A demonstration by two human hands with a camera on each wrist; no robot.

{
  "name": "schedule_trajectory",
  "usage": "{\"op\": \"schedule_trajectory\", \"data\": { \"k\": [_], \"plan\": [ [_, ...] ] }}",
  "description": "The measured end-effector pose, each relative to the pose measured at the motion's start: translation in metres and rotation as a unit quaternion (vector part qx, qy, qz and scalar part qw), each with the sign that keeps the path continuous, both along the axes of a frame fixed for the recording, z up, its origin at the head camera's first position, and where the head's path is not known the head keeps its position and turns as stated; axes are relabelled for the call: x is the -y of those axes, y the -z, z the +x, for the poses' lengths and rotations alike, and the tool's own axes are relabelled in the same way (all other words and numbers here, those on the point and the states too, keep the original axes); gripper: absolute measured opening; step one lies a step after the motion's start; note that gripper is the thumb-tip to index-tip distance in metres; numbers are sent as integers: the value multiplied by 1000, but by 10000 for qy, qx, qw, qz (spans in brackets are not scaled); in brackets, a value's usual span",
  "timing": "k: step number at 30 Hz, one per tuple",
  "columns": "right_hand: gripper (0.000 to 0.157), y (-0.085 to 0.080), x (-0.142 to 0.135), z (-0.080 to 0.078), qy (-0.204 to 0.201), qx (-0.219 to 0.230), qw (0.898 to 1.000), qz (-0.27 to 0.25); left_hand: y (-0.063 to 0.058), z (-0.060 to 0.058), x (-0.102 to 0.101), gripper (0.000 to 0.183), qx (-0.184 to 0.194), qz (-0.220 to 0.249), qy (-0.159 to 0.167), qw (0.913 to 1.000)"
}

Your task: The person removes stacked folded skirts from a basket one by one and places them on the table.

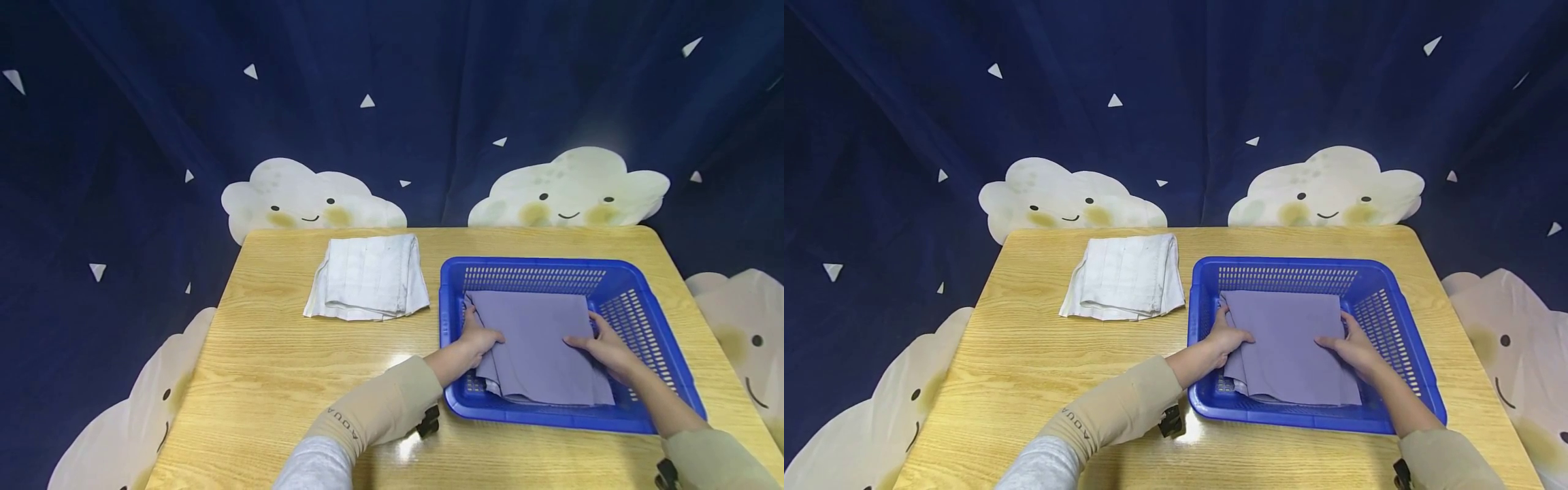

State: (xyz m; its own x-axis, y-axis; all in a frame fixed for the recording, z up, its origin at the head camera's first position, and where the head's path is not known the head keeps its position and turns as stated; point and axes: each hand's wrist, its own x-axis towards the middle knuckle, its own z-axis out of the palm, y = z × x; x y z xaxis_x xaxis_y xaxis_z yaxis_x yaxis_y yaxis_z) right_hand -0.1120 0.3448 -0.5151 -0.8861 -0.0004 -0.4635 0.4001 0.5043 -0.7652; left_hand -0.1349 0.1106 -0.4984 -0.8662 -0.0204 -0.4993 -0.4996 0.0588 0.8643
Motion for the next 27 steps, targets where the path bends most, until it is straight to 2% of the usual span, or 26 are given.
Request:
{"op": "schedule_trajectory", "data": {
  "k": [8,13,27],
  "plan": [
    [97,-1,-1,-1,197,53,9998,-63,-1,-1,0,80,-64,-1,-61,10000],
    [97,0,-2,0,217,-68,9997,-91,-2,0,2,82,-183,6,-107,9998],
    [96,-2,-5,0,233,-169,9995,-154,-5,1,6,85,-304,25,115,9995]
  ]
}}
